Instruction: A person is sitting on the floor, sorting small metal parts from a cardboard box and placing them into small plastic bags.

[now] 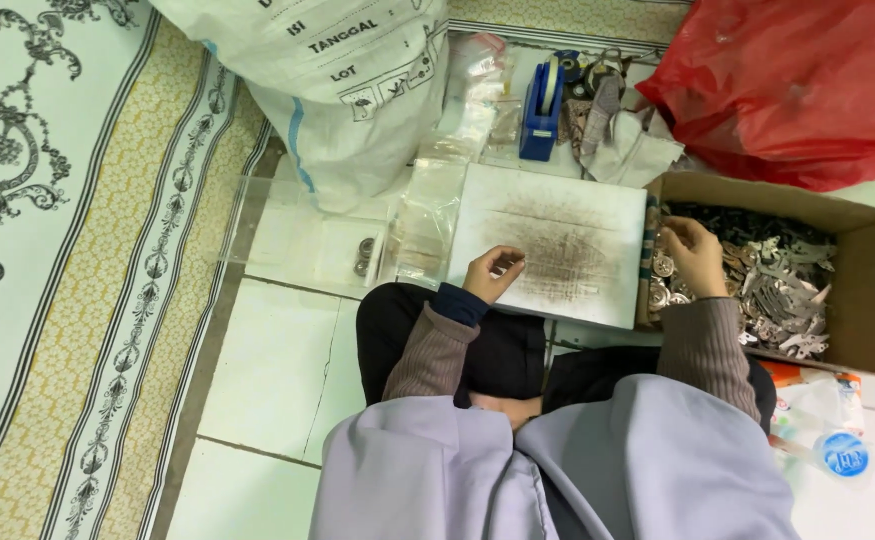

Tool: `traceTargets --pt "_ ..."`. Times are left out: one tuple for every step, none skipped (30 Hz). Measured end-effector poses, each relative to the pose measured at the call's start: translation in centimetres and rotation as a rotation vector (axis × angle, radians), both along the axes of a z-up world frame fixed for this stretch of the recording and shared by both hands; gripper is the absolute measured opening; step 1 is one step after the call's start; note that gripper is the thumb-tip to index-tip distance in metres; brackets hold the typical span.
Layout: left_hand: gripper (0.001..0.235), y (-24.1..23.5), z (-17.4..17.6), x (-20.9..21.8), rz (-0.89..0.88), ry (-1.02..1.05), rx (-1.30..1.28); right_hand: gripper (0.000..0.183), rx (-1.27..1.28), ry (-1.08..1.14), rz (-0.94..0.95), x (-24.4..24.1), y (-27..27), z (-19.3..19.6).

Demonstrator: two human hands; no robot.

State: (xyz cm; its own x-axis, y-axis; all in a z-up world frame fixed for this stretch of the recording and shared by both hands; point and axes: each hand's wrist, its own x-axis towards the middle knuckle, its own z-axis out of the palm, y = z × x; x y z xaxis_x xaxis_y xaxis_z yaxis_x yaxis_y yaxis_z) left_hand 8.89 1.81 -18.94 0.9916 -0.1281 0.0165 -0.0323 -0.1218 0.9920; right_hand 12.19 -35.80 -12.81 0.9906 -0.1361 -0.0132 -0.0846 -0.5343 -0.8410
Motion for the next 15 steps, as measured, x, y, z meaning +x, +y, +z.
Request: traceTargets --pt "0.017 -1.0 0.0 -0.3 -0.015 0.005 -0.001 0.030 -0.001 0.005 -0.015 -2.0 -1.0 0.8" --pt "0.019 -1.9 0.0 -0.3 -0.046 0.008 0.003 0.035 -0.093 0.062 -0.023 -3.8 -2.0 1.6" --pt "0.020 -3.0 0.1 -0.4 -0.077 0.011 0.007 0.040 -0.184 0.121 -0.031 -5.6 -2.9 2.5" --pt "0.020 -4.4 0.7 -0.4 -0.096 0.011 0.006 0.040 -0.183 0.122 -0.050 -7.4 -4.0 2.6" --pt "0.021 -5.8 1.3 -0.5 -0.170 -0.040 -0.035 0.038 -0.154 0.094 -0.090 -9.3 -5.1 2.6" --pt "0.021 -7.4 1.9 -0.5 -0.246 -0.093 -0.077 0.035 -0.124 0.064 -0.133 -11.1 -6.2 2.6" --pt "0.021 -9.6 1.9 -0.1 -0.266 -0.095 -0.077 0.035 -0.123 0.063 -0.154 -11.6 -7.2 1.7" --pt "0.021 -11.8 1.9 0.0 -0.363 -0.103 -0.121 0.033 -0.006 0.048 -0.241 -12.4 -8.3 0.7" --pt "0.020 -14.1 1.8 0.0 -0.459 -0.109 -0.167 0.032 0.111 0.032 -0.329 -13.2 -9.4 -0.2" --pt "0.020 -16.9 0.7 0.5 -0.484 -0.107 -0.168 0.032 0.112 0.031 -0.353 -12.9 -9.6 -0.9" --pt "0.029 -19.7 -0.5 0.8 -0.518 -0.134 0.008 0.033 0.098 -0.035 -0.378 -12.5 -9.8 -1.5" --pt "0.037 -22.5 -1.7 1.1 -0.546 -0.164 0.183 0.035 0.082 -0.101 -0.399 -12.0 -10.1 -2.1" --pt "0.037 -25.7 -3.9 1.9 -0.567 -0.166 0.181 0.035 0.081 -0.101 -0.421 -11.5 -10.3 -3.2" --pt "0.047 -29.0 -6.1 2.8 -0.609 -0.156 0.349 0.033 -0.025 -0.075 -0.392 -10.8 -10.6 -4.2" --pt "0.057 -32.2 -8.3 3.6 -0.647 -0.149 0.518 0.032 -0.130 -0.046 -0.363 -10.0 -10.9 -5.3"
